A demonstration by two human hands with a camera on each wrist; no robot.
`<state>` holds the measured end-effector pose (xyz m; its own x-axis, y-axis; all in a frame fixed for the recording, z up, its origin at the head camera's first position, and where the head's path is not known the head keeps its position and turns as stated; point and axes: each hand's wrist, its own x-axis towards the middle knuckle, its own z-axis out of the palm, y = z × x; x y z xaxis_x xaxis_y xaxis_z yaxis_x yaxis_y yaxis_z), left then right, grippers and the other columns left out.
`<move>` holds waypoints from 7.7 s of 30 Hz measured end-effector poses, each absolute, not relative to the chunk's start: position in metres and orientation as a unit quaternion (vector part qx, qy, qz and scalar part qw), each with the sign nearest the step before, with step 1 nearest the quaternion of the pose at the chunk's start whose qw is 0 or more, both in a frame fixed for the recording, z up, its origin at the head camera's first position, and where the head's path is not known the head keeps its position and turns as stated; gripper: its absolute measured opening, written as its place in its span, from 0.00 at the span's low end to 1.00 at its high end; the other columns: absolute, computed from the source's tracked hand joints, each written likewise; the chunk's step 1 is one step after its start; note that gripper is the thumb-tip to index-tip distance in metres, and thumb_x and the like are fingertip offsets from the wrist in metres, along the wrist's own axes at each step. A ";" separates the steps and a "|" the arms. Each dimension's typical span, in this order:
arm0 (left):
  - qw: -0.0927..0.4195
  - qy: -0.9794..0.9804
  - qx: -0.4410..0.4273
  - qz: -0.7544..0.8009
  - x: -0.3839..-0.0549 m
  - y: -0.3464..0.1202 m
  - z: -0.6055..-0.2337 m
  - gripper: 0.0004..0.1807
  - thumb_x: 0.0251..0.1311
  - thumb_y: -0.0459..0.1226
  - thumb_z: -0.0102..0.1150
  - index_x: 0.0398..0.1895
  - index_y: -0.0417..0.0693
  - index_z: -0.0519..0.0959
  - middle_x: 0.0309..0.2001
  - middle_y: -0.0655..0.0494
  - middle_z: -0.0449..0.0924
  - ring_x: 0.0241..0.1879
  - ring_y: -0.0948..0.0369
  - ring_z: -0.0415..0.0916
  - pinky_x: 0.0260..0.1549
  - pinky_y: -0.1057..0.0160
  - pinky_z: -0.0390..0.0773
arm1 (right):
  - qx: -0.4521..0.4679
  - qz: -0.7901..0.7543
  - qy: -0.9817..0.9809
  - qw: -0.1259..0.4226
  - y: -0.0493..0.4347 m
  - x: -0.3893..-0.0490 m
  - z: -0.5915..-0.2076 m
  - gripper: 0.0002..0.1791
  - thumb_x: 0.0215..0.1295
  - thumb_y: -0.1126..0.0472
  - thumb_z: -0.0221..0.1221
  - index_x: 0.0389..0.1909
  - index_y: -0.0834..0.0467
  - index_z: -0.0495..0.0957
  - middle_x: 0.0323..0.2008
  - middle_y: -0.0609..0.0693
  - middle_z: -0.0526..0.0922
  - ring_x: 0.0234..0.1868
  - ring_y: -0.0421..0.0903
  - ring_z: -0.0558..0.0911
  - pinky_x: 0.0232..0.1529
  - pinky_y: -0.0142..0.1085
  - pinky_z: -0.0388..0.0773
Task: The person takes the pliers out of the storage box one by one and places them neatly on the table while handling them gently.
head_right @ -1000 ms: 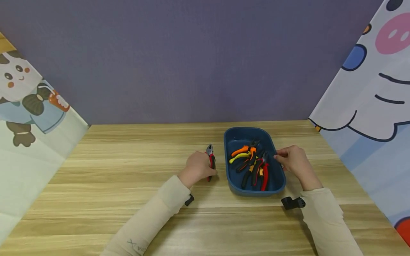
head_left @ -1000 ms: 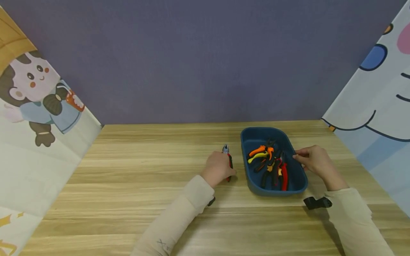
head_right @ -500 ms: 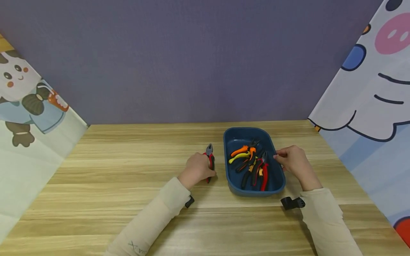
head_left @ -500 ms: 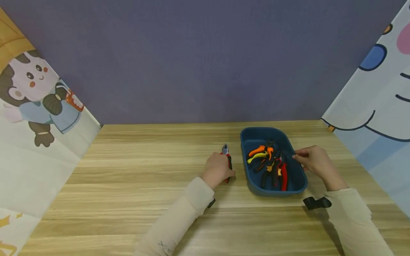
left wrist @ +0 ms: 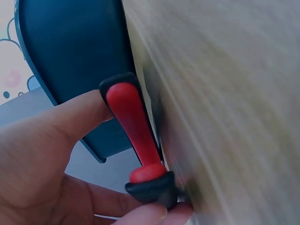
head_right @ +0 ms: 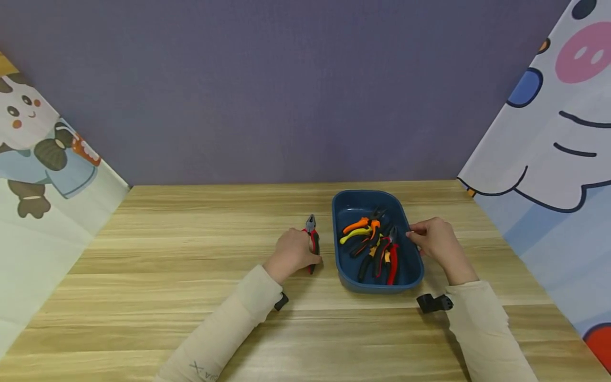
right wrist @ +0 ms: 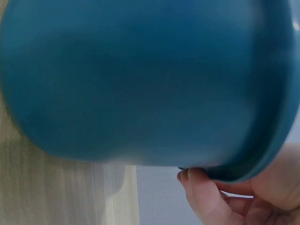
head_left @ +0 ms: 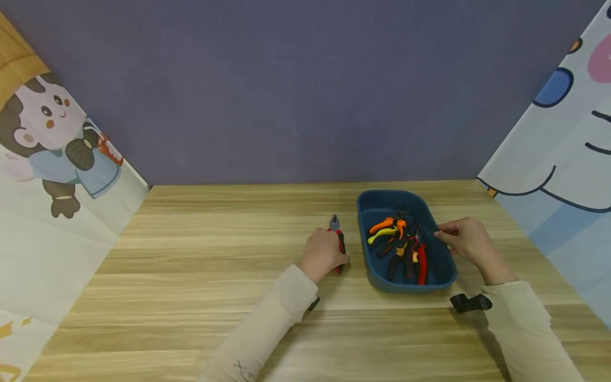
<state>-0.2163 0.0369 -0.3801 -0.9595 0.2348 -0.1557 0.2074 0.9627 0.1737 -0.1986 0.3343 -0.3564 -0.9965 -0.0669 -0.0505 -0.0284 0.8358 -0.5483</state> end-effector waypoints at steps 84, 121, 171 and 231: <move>0.210 0.924 0.262 0.180 -0.259 0.115 -0.303 0.22 0.63 0.53 0.53 0.17 0.51 0.66 0.17 0.60 0.61 0.16 0.64 0.60 0.23 0.67 0.66 | -0.036 -0.296 0.954 0.019 0.336 -0.196 -0.354 0.18 0.65 0.65 0.56 0.49 0.76 0.75 0.40 0.72 0.80 0.17 0.45 0.81 0.21 0.35 0.78; 0.279 0.932 0.193 0.131 -0.267 0.148 -0.341 0.41 0.55 0.66 0.50 0.69 0.56 0.63 0.68 0.60 0.62 0.62 0.60 0.66 0.54 0.62 0.70 | -0.023 -0.301 0.953 0.017 0.336 -0.197 -0.355 0.19 0.65 0.64 0.57 0.49 0.75 0.75 0.40 0.71 0.81 0.18 0.46 0.82 0.21 0.37 0.79; 0.186 0.938 0.247 0.156 -0.272 0.146 -0.342 0.26 0.57 0.53 0.60 0.11 0.53 0.61 0.12 0.62 0.52 0.13 0.66 0.52 0.15 0.70 0.59 | -0.020 -0.310 0.950 0.012 0.337 -0.197 -0.354 0.18 0.64 0.65 0.57 0.48 0.75 0.76 0.38 0.70 0.81 0.16 0.46 0.81 0.20 0.35 0.78; 0.076 0.950 0.278 0.120 -0.241 0.097 -0.307 0.28 0.54 0.54 0.63 0.10 0.52 0.61 0.10 0.63 0.51 0.11 0.67 0.49 0.12 0.70 0.53 | -0.026 -0.309 0.951 0.005 0.336 -0.194 -0.354 0.17 0.63 0.66 0.57 0.47 0.76 0.76 0.37 0.70 0.81 0.15 0.47 0.80 0.19 0.35 0.77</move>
<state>-0.2405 0.0966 -0.3065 -0.8337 0.5468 -0.0774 0.5103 0.8163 0.2706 -0.1938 0.3358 -0.3537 -0.9986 -0.0518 0.0073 -0.0462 0.8083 -0.5870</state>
